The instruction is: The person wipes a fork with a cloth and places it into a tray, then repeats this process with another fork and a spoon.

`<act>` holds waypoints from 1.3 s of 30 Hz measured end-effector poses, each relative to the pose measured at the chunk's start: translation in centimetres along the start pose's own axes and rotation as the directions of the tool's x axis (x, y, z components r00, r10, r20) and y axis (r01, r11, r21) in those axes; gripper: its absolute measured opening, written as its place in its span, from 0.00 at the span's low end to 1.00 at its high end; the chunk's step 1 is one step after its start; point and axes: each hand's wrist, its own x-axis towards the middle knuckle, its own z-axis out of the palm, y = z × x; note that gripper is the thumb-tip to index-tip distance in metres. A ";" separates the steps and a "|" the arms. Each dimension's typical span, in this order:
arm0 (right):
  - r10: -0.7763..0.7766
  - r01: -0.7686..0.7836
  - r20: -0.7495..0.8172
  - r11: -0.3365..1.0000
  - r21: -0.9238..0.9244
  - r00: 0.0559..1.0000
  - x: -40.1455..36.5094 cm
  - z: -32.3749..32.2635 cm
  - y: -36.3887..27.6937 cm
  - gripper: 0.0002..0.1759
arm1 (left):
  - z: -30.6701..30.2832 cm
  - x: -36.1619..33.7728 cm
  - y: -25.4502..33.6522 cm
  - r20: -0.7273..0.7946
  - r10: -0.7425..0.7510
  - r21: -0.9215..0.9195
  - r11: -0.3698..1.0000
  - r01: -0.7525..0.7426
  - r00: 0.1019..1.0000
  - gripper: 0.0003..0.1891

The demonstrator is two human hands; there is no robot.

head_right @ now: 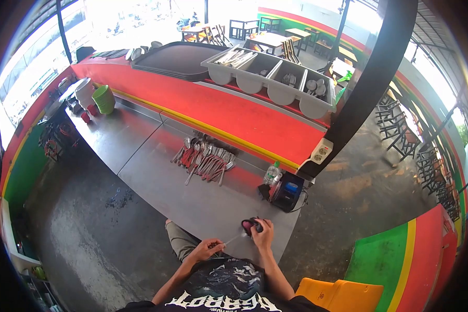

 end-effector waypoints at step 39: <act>0.090 -0.065 -0.175 0.987 0.145 0.980 1.7 -1.7 -0.1 0.14 | 1.0 -0.2 2.3 0.037 0.034 -0.156 0.987 -0.028 0.999 0.13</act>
